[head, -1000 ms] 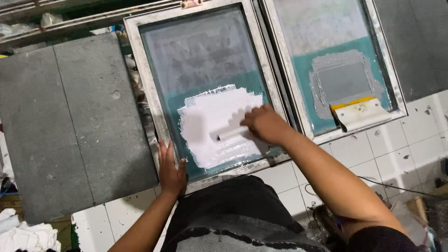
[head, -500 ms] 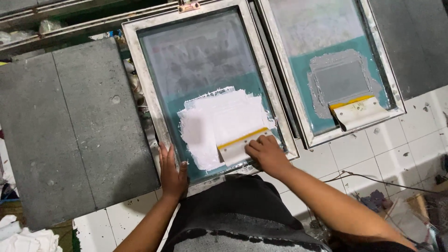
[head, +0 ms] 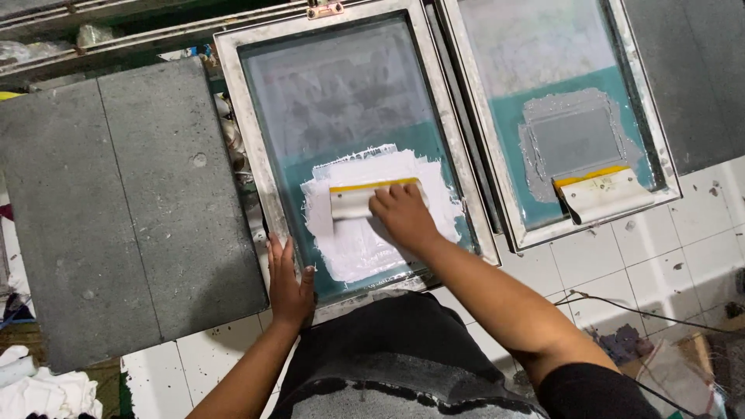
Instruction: The person is screen printing a white design onto a black t-shirt using a squeegee and then drying it with a heat gun.
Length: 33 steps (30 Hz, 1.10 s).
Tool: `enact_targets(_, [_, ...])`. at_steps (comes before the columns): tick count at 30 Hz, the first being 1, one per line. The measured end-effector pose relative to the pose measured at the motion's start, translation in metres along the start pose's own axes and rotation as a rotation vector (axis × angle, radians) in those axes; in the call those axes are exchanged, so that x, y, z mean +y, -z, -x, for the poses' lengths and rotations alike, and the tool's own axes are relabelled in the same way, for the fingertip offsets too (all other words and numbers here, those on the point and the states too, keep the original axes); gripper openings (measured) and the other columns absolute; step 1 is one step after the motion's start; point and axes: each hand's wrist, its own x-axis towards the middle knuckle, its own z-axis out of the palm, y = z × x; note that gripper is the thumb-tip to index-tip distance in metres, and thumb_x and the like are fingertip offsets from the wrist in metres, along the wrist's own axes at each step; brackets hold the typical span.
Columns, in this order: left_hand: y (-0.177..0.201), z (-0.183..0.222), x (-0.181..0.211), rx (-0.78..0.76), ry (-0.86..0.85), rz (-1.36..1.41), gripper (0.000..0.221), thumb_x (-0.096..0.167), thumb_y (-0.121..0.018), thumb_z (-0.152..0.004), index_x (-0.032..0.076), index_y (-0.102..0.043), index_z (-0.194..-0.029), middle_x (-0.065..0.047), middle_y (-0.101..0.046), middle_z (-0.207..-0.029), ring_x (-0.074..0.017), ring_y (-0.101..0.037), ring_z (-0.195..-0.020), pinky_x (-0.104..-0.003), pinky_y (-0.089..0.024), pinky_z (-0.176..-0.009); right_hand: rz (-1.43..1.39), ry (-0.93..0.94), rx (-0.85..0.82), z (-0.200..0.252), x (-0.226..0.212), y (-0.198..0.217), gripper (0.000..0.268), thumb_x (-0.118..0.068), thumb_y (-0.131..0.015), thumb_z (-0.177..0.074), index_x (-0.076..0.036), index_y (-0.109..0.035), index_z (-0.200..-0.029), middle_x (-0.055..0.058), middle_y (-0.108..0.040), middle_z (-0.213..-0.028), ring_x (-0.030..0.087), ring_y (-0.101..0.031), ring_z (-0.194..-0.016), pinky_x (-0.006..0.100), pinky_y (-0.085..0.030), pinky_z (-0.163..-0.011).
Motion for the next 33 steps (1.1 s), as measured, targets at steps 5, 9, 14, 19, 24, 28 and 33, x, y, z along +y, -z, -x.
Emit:
enact_targets(5, [0.003, -0.001, 0.002, 0.007, -0.003, -0.007, 0.073, 0.053, -0.039, -0.104, 0.007, -0.030, -0.160, -0.027, -0.012, -0.168, -0.0517, -0.008, -0.152, -0.064, -0.019, -0.118, -0.087, 0.070, -0.033, 0.051, -0.026, 0.037, 0.021, -0.023, -0.063, -0.093, -0.016, -0.065, -0.113, 0.003, -0.063, -0.101, 0.027, -0.056, -0.094, 0.045, -0.042, -0.086])
enact_targets(9, [0.003, -0.001, 0.004, -0.010, 0.025, 0.002, 0.073, 0.052, -0.040, -0.103, 0.009, -0.029, -0.160, -0.024, -0.010, -0.169, -0.0498, -0.006, -0.153, -0.062, -0.018, -0.119, -0.154, 0.132, -0.188, 0.069, -0.021, 0.061, 0.014, -0.023, -0.061, -0.096, -0.016, -0.065, -0.107, 0.002, -0.059, -0.095, 0.025, -0.055, -0.093, 0.042, -0.040, -0.087])
enact_targets(14, [-0.004, 0.001, -0.005, 0.023, 0.033, -0.025, 0.079, 0.061, -0.036, -0.102, 0.010, -0.029, -0.161, -0.023, -0.009, -0.170, -0.0488, -0.007, -0.153, -0.063, -0.018, -0.119, -0.193, 0.115, -0.385, 0.031, 0.004, 0.080, 0.025, -0.037, -0.068, -0.090, -0.020, -0.070, -0.108, 0.001, -0.065, -0.100, 0.025, -0.060, -0.097, 0.043, -0.045, -0.087])
enact_targets(19, [-0.009, 0.005, -0.009, 0.129, -0.005, -0.145, 0.077, 0.058, -0.042, -0.102, 0.009, -0.031, -0.160, -0.024, -0.012, -0.169, -0.0492, -0.008, -0.153, -0.061, -0.015, -0.121, -0.126, 0.153, -0.313, 0.021, 0.010, 0.062, 0.026, -0.043, -0.068, -0.090, -0.023, -0.069, -0.108, -0.001, -0.065, -0.098, 0.024, -0.061, -0.096, 0.041, -0.047, -0.084])
enact_targets(24, [-0.008, -0.002, 0.057, 0.303, -0.342, -0.284, 0.068, 0.050, -0.059, -0.100, 0.007, -0.051, -0.151, -0.021, -0.037, -0.161, -0.0392, -0.035, -0.149, -0.049, -0.025, -0.123, -0.066, 0.139, -0.163, 0.030, 0.004, 0.059, 0.024, -0.042, -0.071, -0.089, -0.024, -0.066, -0.103, -0.003, -0.062, -0.094, 0.021, -0.059, -0.092, 0.038, -0.044, -0.080])
enact_targets(28, [-0.037, -0.005, 0.073, 0.233, -0.452, -0.384, 0.075, 0.048, -0.075, -0.086, 0.015, -0.053, -0.150, -0.012, -0.047, -0.155, -0.0316, -0.048, -0.140, -0.043, -0.038, -0.116, -0.092, 0.124, -0.121, 0.039, -0.003, 0.064, 0.024, -0.044, -0.069, -0.089, -0.023, -0.063, -0.102, -0.002, -0.060, -0.093, 0.022, -0.058, -0.091, 0.039, -0.043, -0.079])
enact_targets(33, [-0.051, -0.035, 0.082, 0.149, -0.628, -0.753, 0.052, 0.051, -0.063, -0.091, 0.018, -0.065, -0.131, -0.004, -0.065, -0.119, -0.0228, -0.066, -0.104, -0.036, -0.054, -0.081, -0.128, 0.144, -0.144, 0.041, -0.001, 0.056, 0.020, -0.036, -0.067, -0.092, -0.020, -0.062, -0.101, 0.002, -0.060, -0.095, 0.026, -0.057, -0.093, 0.042, -0.043, -0.079])
